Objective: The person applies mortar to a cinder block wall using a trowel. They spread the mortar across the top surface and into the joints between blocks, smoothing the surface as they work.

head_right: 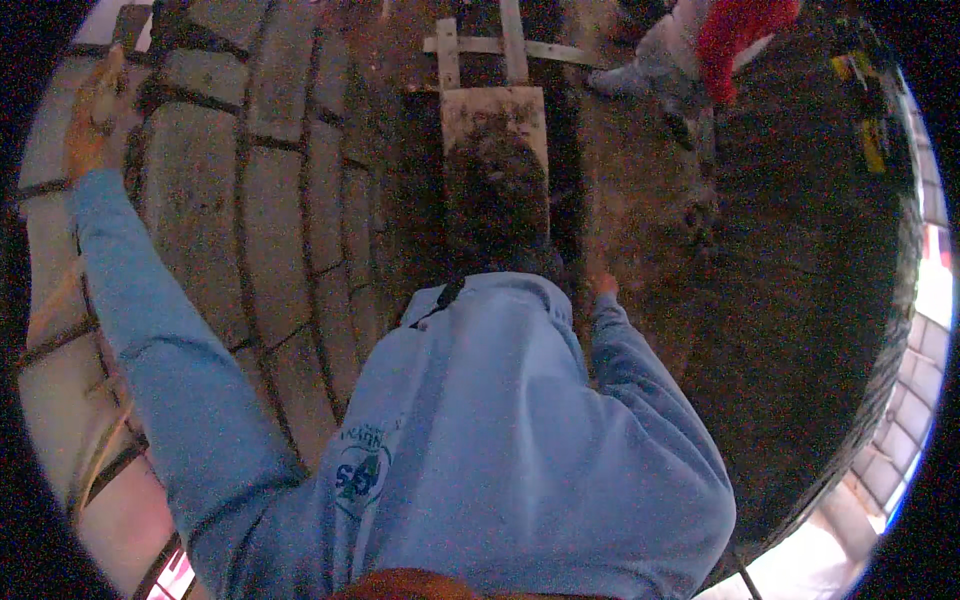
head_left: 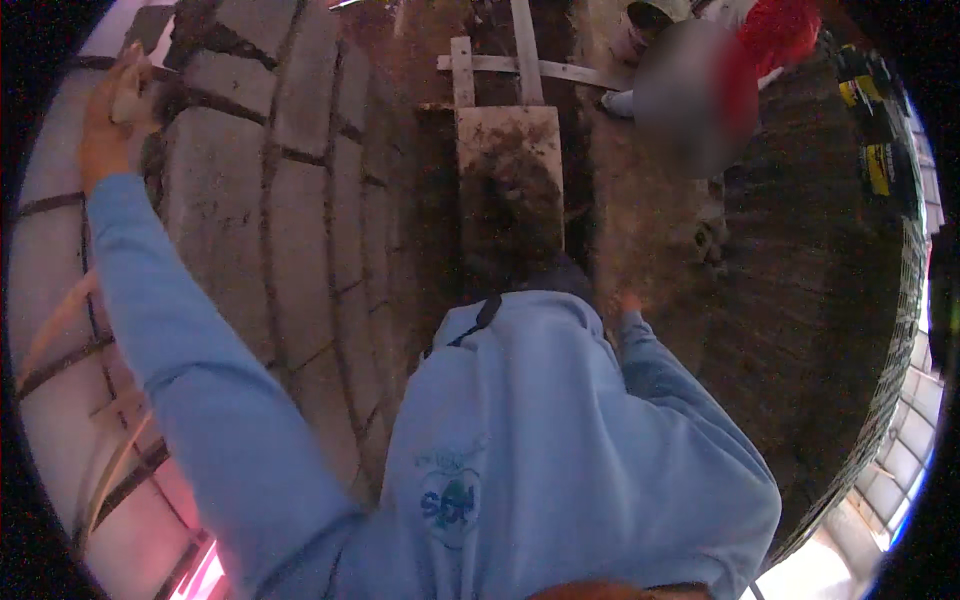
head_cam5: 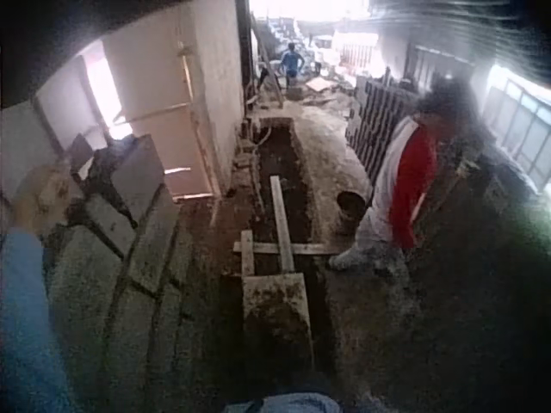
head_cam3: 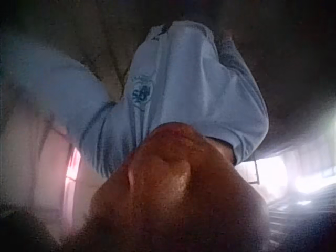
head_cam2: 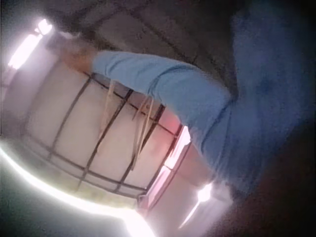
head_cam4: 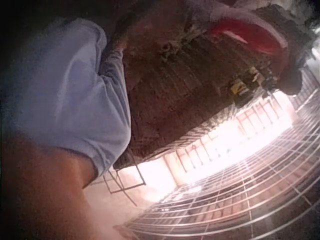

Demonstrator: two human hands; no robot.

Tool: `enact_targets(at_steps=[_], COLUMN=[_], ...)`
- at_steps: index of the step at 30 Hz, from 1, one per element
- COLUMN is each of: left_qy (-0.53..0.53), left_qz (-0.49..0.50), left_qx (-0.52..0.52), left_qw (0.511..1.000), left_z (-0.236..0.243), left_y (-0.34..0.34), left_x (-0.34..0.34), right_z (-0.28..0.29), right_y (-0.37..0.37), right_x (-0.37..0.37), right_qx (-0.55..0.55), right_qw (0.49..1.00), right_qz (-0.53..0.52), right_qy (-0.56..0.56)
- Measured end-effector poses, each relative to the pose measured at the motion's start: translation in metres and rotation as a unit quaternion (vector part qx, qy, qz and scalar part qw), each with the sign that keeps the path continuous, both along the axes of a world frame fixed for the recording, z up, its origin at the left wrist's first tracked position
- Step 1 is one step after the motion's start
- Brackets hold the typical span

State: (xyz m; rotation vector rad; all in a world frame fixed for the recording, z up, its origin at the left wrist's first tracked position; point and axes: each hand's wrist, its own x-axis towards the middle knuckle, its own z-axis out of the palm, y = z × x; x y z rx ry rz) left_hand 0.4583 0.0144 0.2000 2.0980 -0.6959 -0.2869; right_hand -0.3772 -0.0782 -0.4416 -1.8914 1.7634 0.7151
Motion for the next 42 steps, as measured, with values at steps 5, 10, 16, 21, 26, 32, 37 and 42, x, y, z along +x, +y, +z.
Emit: enact_targets(at_steps=[5,10,16,21,26,32,37,42], left_qy=[0.005,0.036,0.080,0.156,0.183,0.167,0.175,0.147], left_qz=[0.039,0.051,0.113,0.172,0.304,0.315,0.319,0.334], left_qx=[-0.055,-0.113,-0.128,-0.075,-0.074,-0.027,-0.014,-0.016], left_qw=[0.998,0.992,0.982,0.970,0.932,0.934,0.931,0.931], left_z=[0.020,0.021,0.013,-0.025,-0.002,0.042,0.049,0.046], left_y=[0.008,0.002,0.008,-0.019,-0.063,-0.141,-0.147,-0.173], left_x=[-0.013,-0.033,-0.025,0.041,0.062,0.045,0.057,0.051], right_z=[0.018,0.021,0.148,0.299,0.370,0.386,0.395,0.391], right_y=[-0.045,-0.151,-0.251,-0.304,-0.291,-0.286,-0.295,-0.304], right_x=[0.063,0.206,0.588,0.850,0.951,0.958,0.972,0.969], right_qx=[-0.018,-0.182,-0.123,-0.140,-0.075,-0.043,-0.017,-0.002], right_qw=[0.981,0.941,0.768,0.578,0.598,0.607,0.593,0.586], right_qz=[0.026,0.186,0.129,0.281,0.294,0.283,0.296,0.297], right_qy=[-0.190,-0.217,-0.615,-0.754,-0.742,-0.741,-0.749,-0.754])
